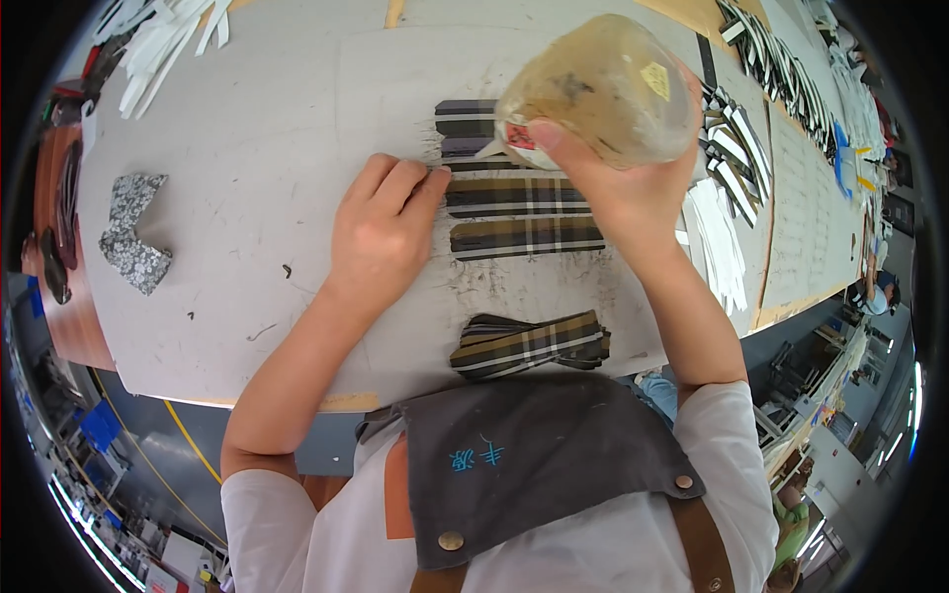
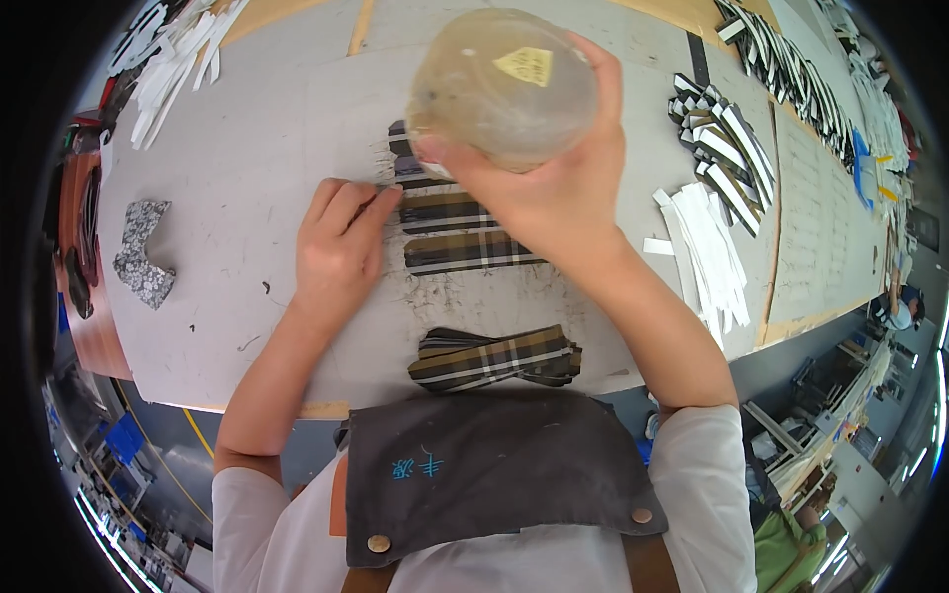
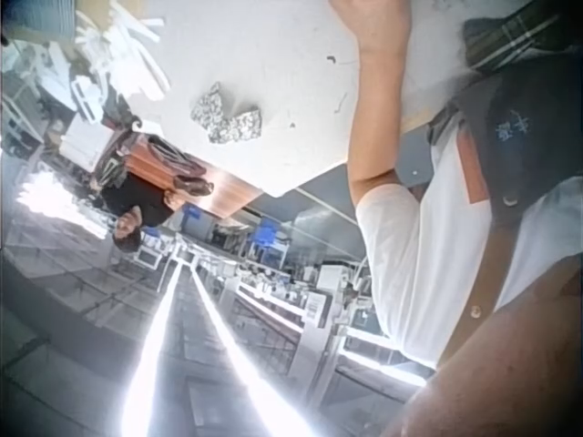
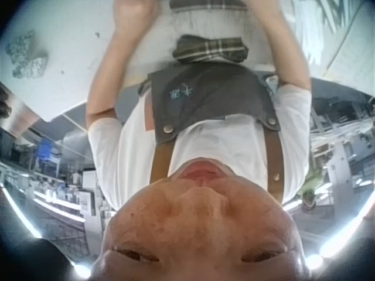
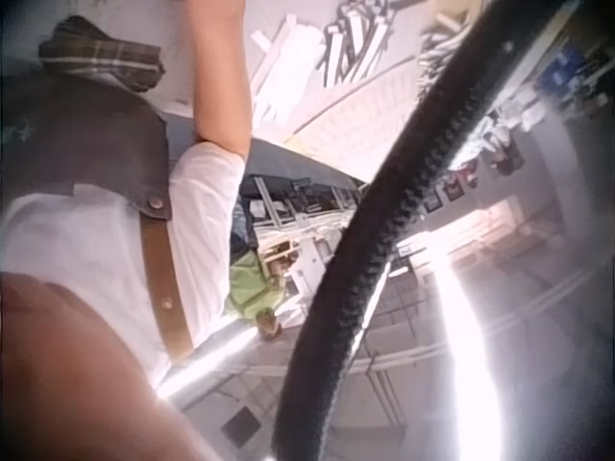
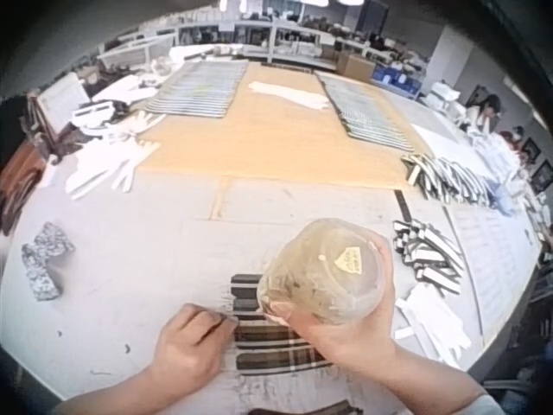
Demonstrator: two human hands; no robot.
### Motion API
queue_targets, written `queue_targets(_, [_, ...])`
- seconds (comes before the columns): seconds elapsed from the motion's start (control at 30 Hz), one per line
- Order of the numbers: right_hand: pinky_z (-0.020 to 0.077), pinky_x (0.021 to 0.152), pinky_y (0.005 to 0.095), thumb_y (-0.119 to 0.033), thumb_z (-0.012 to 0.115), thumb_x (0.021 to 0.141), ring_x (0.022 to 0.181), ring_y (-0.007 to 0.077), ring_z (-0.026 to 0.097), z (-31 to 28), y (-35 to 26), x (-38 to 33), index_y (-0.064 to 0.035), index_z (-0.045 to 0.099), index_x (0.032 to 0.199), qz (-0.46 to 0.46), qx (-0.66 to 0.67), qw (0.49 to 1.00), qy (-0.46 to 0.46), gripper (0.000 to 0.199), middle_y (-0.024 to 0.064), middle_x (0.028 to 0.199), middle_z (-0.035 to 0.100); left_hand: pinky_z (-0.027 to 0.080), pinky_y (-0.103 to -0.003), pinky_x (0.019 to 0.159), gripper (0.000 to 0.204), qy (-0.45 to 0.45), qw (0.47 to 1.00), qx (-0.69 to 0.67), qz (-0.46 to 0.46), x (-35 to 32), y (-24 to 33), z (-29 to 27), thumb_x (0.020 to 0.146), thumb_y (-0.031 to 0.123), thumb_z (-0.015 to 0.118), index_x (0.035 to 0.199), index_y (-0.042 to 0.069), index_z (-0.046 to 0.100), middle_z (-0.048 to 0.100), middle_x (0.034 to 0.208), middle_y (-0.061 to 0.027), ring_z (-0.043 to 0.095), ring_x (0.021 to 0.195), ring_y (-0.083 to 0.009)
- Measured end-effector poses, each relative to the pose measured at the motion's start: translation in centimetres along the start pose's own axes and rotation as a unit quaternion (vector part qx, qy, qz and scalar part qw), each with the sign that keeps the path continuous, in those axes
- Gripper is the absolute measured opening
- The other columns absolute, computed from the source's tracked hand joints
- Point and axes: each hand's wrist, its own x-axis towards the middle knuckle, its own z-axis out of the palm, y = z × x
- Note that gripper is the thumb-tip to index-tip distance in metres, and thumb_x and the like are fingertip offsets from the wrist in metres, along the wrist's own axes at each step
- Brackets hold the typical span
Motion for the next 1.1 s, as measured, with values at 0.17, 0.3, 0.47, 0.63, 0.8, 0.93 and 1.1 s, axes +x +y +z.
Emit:
queue_targets(0.17, [0.0545, 0.085, 0.0324, -0.011, 0.088, 0.068, 0.101, 0.0207, 0.064, -3.8, 0.6, -0.7, 0.0021, 0.036, 0.126, 0.082, 0.013, 0.996, 0.023, 0.079, 0.0137, 0.111, 0.059, 0.049, -0.034, 0.064, 0.035, -0.017, 1.000, 0.003, -0.011, -0.2, 0.1, -0.2, 0.061, -0.011, 0.061, 0.094, -0.003, 0.068, 0.058, 0.086, -0.0088, 0.054, 0.077, -0.0252])
queue_targets(0.3, [0.0538, 0.087, 0.0323, -0.012, 0.086, 0.071, 0.101, 0.0206, 0.063, -6.7, 1.4, -1.1, 0.0024, 0.036, 0.126, 0.079, -0.024, 0.996, 0.045, 0.076, 0.0138, 0.113, 0.058, 0.048, -0.036, 0.065, 0.041, -0.030, 0.999, 0.002, -0.023, -0.1, 0.1, -0.4, 0.060, -0.016, 0.058, 0.097, -0.002, 0.069, 0.058, 0.087, -0.0098, 0.055, 0.079, -0.0265])
queue_targets(0.47, [0.0524, 0.086, 0.0304, -0.012, 0.084, 0.072, 0.096, 0.0192, 0.064, -8.5, 1.4, -1.3, 0.0029, 0.043, 0.124, 0.096, -0.056, 0.989, 0.100, 0.068, 0.0127, 0.110, 0.060, 0.048, -0.033, 0.062, 0.033, -0.026, 1.000, 0.007, -0.011, 0.2, 0.0, -0.7, 0.062, -0.012, 0.063, 0.092, -0.002, 0.069, 0.058, 0.085, -0.0081, 0.054, 0.076, -0.0244])
queue_targets(0.63, [0.0503, 0.083, 0.0285, -0.012, 0.079, 0.076, 0.091, 0.0185, 0.065, -8.6, 1.4, 0.2, 0.0046, 0.057, 0.117, 0.108, 0.077, 0.986, 0.100, 0.049, 0.0117, 0.101, 0.065, 0.047, -0.033, 0.062, 0.033, -0.021, 0.998, -0.022, -0.049, 1.1, -0.6, -0.7, 0.064, -0.014, 0.062, 0.093, -0.001, 0.069, 0.058, 0.084, -0.0077, 0.054, 0.076, -0.0239])
queue_targets(0.8, [0.0517, 0.083, 0.0289, -0.010, 0.081, 0.075, 0.092, 0.0176, 0.065, -2.9, 1.1, 1.8, 0.0044, 0.052, 0.118, 0.050, 0.077, 0.994, 0.052, 0.054, 0.0119, 0.104, 0.064, 0.047, -0.032, 0.062, 0.031, -0.005, 0.999, 0.021, -0.024, 2.1, -1.7, 0.5, 0.065, -0.010, 0.065, 0.094, 0.000, 0.070, 0.056, 0.081, -0.0062, 0.053, 0.075, -0.0227])
queue_targets(0.93, [0.0527, 0.082, 0.0278, -0.005, 0.081, 0.074, 0.092, 0.0164, 0.065, 1.3, 0.7, 2.8, 0.0032, 0.051, 0.118, 0.020, 0.103, 0.994, 0.013, 0.054, 0.0106, 0.103, 0.065, 0.048, -0.032, 0.062, 0.029, -0.002, 0.999, 0.031, -0.018, 2.0, -1.8, 0.7, 0.065, -0.007, 0.065, 0.093, 0.000, 0.070, 0.055, 0.081, -0.0058, 0.052, 0.075, -0.0223])
queue_targets(1.1, [0.0504, 0.086, 0.0311, -0.008, 0.086, 0.069, 0.098, 0.0180, 0.060, 3.2, 1.8, 3.1, 0.0023, 0.041, 0.121, -0.034, 0.099, 0.995, 0.000, 0.069, 0.0137, 0.107, 0.058, 0.048, -0.032, 0.063, 0.029, -0.001, 0.999, 0.034, -0.014, 2.1, -1.9, 0.7, 0.063, -0.005, 0.063, 0.091, -0.001, 0.070, 0.055, 0.082, -0.0056, 0.052, 0.076, -0.0223])
